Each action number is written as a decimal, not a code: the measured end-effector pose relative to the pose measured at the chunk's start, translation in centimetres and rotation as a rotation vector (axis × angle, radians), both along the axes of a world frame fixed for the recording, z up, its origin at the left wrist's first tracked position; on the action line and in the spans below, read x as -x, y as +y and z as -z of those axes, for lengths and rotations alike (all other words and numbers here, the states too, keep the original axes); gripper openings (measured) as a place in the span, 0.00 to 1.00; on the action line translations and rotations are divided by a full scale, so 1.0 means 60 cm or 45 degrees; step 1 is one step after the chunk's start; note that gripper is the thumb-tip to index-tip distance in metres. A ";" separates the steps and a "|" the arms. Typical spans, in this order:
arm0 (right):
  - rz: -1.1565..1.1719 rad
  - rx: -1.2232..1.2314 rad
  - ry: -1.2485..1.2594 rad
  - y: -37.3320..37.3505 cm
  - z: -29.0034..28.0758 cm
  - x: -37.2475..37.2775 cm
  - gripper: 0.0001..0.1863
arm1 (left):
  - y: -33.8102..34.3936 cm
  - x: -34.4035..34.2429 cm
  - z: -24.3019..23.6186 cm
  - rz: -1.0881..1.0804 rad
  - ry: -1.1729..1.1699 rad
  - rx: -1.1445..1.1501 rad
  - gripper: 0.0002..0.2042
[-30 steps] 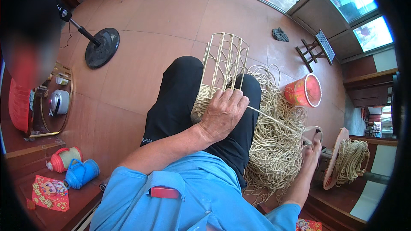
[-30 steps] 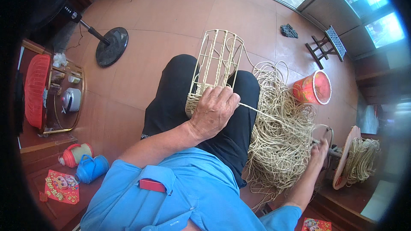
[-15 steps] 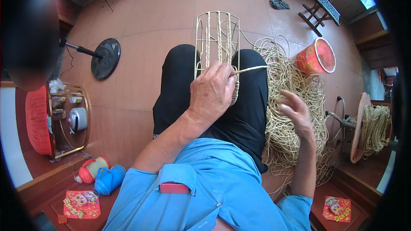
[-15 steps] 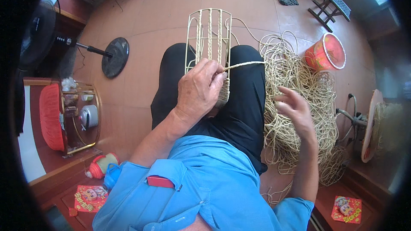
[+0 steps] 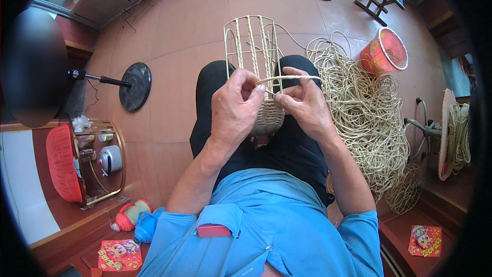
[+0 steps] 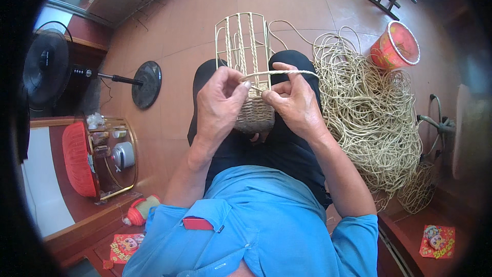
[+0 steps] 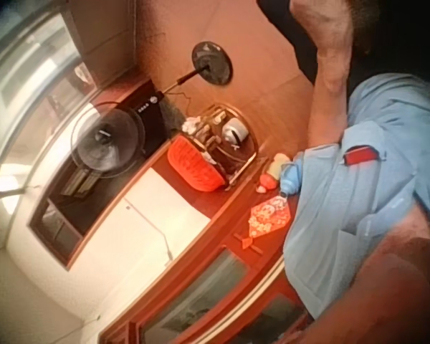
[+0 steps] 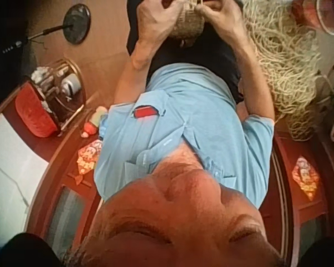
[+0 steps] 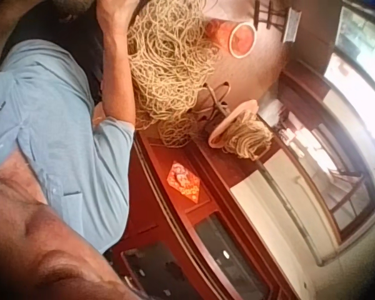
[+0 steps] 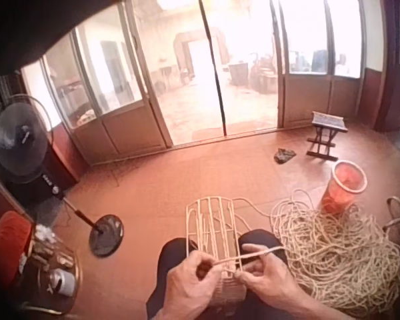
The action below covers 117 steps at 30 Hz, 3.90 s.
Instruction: Weaving a bamboo or wicker basket structure by hand.
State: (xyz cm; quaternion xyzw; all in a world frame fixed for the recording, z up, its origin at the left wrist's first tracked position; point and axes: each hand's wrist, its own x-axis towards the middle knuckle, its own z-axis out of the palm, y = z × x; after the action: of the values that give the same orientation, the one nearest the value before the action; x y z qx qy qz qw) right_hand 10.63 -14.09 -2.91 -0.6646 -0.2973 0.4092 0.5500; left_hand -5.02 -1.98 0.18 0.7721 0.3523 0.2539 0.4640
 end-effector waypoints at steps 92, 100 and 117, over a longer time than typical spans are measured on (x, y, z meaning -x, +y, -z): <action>0.021 -0.349 -1.226 -0.031 0.016 0.041 0.22 | 0.066 -0.073 -0.001 0.098 0.172 -0.516 0.08; 0.038 -0.381 -1.236 -0.021 0.016 0.043 0.23 | 0.060 -0.108 -0.015 0.037 0.461 -0.899 0.08; 0.113 -0.421 -1.145 -0.021 0.033 0.045 0.21 | 0.019 -0.013 0.010 0.054 -0.030 -0.556 0.21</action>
State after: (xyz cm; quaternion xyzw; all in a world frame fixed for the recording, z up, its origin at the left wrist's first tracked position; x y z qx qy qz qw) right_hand 7.95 -15.33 -4.91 -0.6915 -0.5379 0.0047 0.4822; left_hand -4.23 -0.81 -0.39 0.8585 0.2672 0.3232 0.2951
